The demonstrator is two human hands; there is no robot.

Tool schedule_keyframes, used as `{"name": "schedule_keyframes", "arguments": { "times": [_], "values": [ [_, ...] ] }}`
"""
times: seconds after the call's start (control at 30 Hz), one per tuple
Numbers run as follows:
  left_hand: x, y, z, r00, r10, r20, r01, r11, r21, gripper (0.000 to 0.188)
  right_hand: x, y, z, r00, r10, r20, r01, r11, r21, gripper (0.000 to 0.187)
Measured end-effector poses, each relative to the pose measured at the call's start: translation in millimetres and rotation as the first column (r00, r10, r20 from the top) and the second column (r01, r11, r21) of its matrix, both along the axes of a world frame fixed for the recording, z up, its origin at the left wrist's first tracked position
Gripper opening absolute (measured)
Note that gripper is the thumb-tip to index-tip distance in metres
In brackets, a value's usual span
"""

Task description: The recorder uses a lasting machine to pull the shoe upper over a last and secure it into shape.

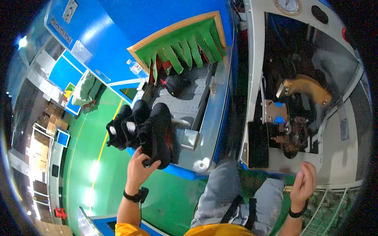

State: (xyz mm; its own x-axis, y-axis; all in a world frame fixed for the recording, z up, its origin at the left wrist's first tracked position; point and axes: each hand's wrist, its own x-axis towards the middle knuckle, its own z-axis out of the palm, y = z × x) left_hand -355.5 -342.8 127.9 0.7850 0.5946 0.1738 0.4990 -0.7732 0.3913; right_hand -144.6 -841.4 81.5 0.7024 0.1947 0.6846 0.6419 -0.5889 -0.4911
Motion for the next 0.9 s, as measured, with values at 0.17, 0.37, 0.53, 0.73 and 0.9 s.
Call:
{"name": "schedule_keyframes", "arguments": {
  "times": [0.17, 0.37, 0.53, 0.73, 0.9],
  "values": [
    [32, 25, 74, 0.989, 0.007, -0.15, -0.039, 0.977, -0.212, 0.031, 32, 32, -51, 0.982, -0.191, -0.001, 0.191, 0.979, 0.066, 0.023],
    [200, 125, 82, 0.872, -0.446, -0.2, 0.428, 0.895, -0.13, 0.055, 34, 36, -56, 0.969, -0.236, -0.071, 0.241, 0.968, 0.072, 0.033],
    [365, 186, 0, 0.903, -0.085, -0.421, -0.079, 0.931, -0.357, 0.09, 24, 31, -54, 0.93, -0.336, -0.149, 0.333, 0.942, -0.044, 0.032],
    [405, 314, -132, 0.842, 0.468, -0.269, -0.437, 0.883, 0.17, 0.105, 10, 17, -75, 0.887, -0.371, -0.274, 0.312, 0.92, -0.236, 0.035],
    [412, 264, -119, 0.933, 0.356, 0.059, -0.305, 0.865, -0.4, 0.073, 22, 55, -36, 0.936, -0.339, -0.088, 0.33, 0.938, -0.107, 0.029]
  ]
}}
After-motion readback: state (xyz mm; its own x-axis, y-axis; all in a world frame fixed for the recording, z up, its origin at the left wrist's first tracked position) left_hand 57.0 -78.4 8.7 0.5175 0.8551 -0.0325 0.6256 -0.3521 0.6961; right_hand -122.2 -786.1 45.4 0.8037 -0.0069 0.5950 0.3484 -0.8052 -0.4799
